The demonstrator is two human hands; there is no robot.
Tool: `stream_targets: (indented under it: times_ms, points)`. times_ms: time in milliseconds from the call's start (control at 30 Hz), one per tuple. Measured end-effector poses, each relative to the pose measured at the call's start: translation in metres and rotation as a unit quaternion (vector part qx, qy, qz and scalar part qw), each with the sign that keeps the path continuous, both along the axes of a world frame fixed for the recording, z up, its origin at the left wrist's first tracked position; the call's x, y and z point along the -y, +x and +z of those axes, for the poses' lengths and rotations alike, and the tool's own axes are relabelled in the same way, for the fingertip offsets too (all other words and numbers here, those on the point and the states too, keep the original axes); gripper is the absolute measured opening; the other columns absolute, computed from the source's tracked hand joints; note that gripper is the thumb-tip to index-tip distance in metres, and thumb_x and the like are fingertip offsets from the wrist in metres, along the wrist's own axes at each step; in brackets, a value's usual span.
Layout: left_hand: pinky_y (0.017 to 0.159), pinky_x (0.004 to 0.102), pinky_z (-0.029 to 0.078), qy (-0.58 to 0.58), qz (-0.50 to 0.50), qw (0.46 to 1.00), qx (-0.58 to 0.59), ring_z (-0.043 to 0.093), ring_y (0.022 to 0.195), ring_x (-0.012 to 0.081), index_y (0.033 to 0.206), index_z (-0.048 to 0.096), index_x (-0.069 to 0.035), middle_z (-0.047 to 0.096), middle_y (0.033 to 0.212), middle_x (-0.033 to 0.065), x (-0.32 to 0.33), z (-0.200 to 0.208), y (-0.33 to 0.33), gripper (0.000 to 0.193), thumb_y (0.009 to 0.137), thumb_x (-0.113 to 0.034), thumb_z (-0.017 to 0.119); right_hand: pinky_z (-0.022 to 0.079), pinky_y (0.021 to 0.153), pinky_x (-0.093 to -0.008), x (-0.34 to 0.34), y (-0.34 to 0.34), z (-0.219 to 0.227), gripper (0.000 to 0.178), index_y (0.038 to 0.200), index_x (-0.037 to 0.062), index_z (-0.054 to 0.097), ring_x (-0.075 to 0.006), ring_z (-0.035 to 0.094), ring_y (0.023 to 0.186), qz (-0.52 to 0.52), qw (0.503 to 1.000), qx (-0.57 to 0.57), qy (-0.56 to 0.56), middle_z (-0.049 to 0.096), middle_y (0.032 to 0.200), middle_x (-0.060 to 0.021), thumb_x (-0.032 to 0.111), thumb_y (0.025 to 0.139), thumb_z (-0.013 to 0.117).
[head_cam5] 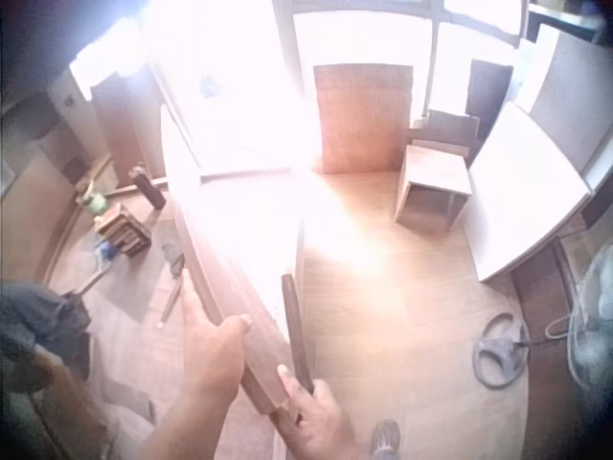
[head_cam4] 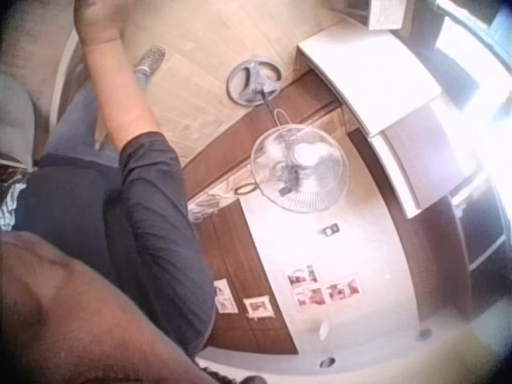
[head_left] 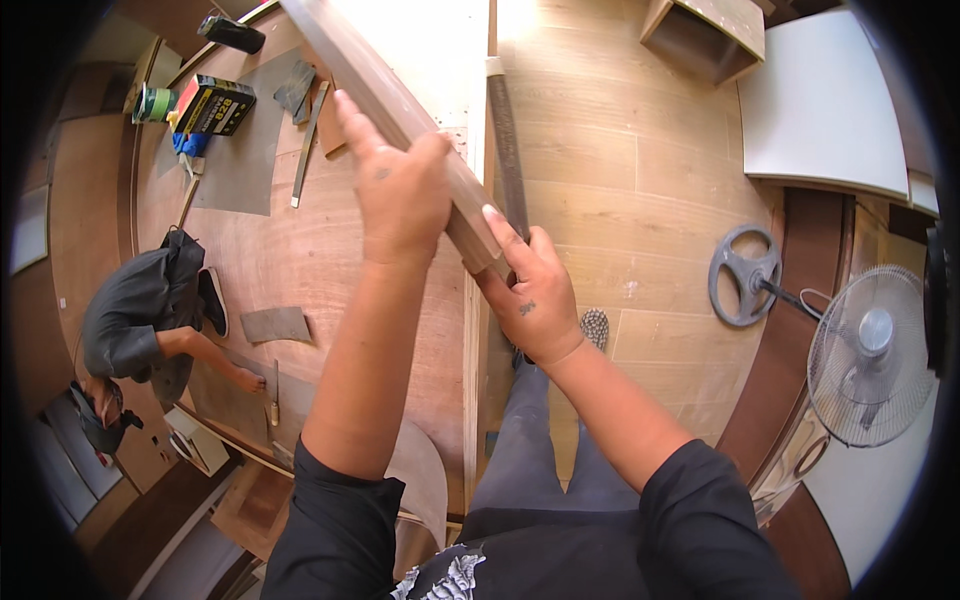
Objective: The person uses a flat-head screwdriver to pry and separate a wooden panel from a larger furniture frame. They lift the panel, inspect it, and then use the screwdriver to scrape or clean the surface of the wood.
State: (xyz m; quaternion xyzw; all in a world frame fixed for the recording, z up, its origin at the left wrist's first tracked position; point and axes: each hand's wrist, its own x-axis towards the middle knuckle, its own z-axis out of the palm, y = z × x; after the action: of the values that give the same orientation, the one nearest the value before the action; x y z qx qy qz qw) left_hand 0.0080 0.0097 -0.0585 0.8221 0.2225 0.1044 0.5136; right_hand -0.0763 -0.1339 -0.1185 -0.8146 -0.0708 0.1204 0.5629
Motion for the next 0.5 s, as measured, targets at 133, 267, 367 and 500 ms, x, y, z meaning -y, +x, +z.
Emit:
stream_targets:
  times_ms: [133,267,367,500]
  points:
    - [0.115,0.0355,0.034,-0.107,0.017,0.994,0.022,0.042,0.139,0.0337,0.158,0.005,0.007,0.034,0.155,0.0276,-0.008,-0.004,-0.009,0.093,0.085,-0.012,0.059,0.047,0.067,-0.0284,0.019,-0.014,0.005,0.069,0.156,0.0115,0.036,-0.0151,0.055,0.075,-0.039,0.994,-0.015,0.097,0.056,0.1,-0.0099,0.01,0.094,0.067]
    - [0.115,0.0353,0.034,-0.122,0.046,0.991,0.032,0.04,0.141,0.0302,0.16,0.005,0.002,0.033,0.157,0.0244,-0.009,-0.005,-0.014,0.079,0.105,-0.033,0.05,0.044,0.097,-0.033,0.055,-0.044,0.031,0.066,0.156,0.003,0.031,-0.0313,0.057,0.117,-0.001,0.976,-0.167,0.137,0.049,0.14,-0.0196,0.013,0.099,0.062]
    - [0.115,0.0342,0.034,-0.151,0.033,0.987,0.033,0.038,0.142,0.029,0.16,0.005,0.001,0.032,0.158,0.0232,-0.01,-0.004,-0.014,0.078,0.108,-0.045,0.04,0.042,0.107,-0.0331,0.072,-0.064,0.056,0.062,0.155,-0.0005,0.031,-0.0353,0.055,0.132,0.074,0.963,-0.23,0.121,0.046,0.152,-0.0221,0.015,0.102,0.057]
    - [0.115,0.0336,0.034,-0.147,0.031,0.988,0.037,0.038,0.142,0.0279,0.16,0.005,0.0,0.032,0.158,0.0224,-0.007,-0.007,-0.012,0.079,0.108,-0.048,0.039,0.045,0.101,-0.0301,0.074,-0.077,0.076,0.058,0.155,-0.0009,0.031,-0.0324,0.061,0.123,0.096,0.948,-0.259,0.161,0.047,0.151,-0.0219,0.012,0.103,0.053]
